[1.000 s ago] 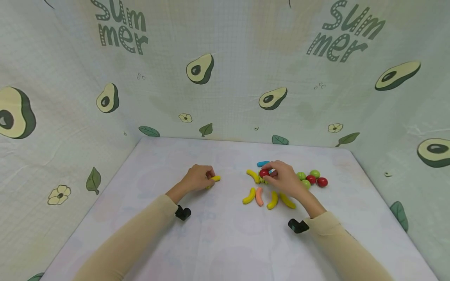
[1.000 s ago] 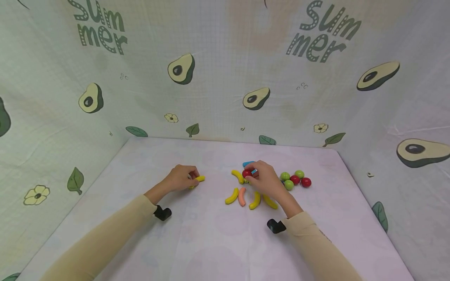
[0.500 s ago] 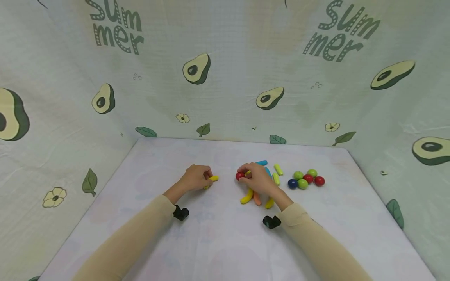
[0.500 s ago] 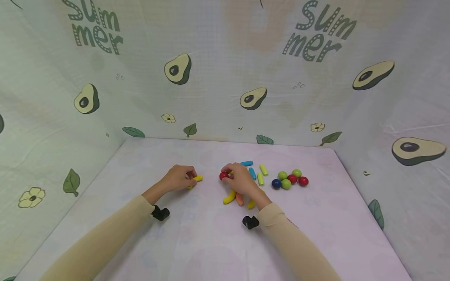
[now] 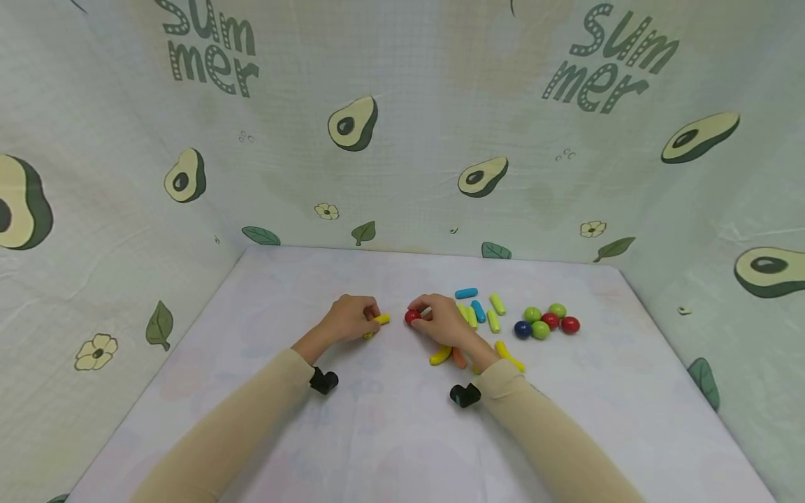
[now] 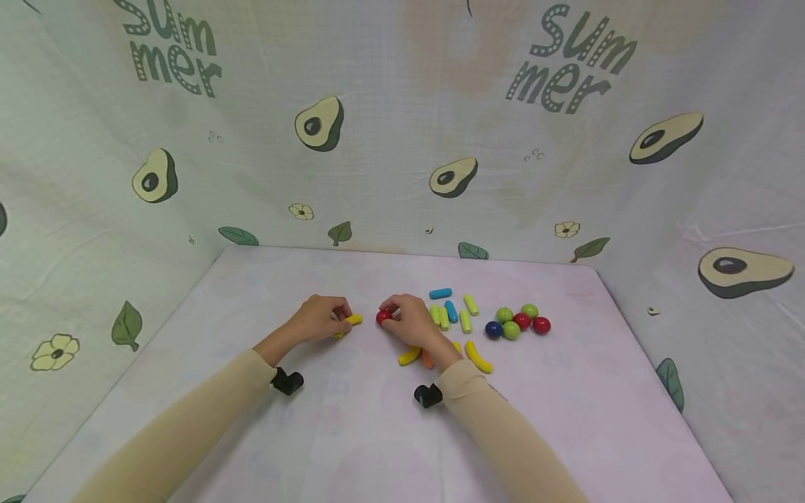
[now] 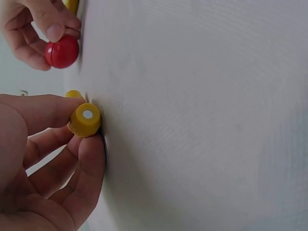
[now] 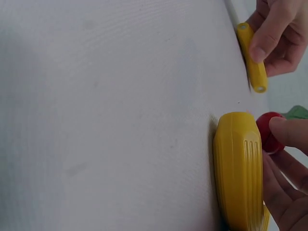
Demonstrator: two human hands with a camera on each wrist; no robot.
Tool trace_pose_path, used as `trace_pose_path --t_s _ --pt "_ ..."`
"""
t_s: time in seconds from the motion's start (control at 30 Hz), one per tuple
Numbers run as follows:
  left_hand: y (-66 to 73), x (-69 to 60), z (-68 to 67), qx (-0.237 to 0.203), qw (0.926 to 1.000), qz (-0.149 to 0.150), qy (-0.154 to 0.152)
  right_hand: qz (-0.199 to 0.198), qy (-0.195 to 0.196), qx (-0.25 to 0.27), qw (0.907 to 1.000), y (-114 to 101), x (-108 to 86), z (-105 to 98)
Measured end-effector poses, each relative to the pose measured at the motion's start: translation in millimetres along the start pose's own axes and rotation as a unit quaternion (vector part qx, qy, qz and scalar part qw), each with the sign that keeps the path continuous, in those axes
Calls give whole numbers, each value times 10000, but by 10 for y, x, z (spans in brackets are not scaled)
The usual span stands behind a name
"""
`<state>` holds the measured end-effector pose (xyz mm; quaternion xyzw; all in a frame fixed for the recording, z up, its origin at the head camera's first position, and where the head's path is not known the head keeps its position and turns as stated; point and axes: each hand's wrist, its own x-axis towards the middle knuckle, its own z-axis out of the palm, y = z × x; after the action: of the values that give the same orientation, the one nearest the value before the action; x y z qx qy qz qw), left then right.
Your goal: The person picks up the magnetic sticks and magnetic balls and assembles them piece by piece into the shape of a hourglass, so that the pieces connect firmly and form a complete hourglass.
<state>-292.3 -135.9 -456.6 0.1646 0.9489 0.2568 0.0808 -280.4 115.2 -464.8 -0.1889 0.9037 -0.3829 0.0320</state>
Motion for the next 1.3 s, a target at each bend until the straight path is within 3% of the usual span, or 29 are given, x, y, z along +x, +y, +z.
trace_pose_path --t_s 0.33,0.6,1.3 --pt "-18 28 2 -222 9997 0 -30 94 0 69 9999 -46 58 63" --pt "-1 17 34 -241 9996 35 107 -22 -21 175 9998 -61 86 98" --pt "54 15 99 -342 9992 84 192 147 -91 379 9991 -98 109 147"
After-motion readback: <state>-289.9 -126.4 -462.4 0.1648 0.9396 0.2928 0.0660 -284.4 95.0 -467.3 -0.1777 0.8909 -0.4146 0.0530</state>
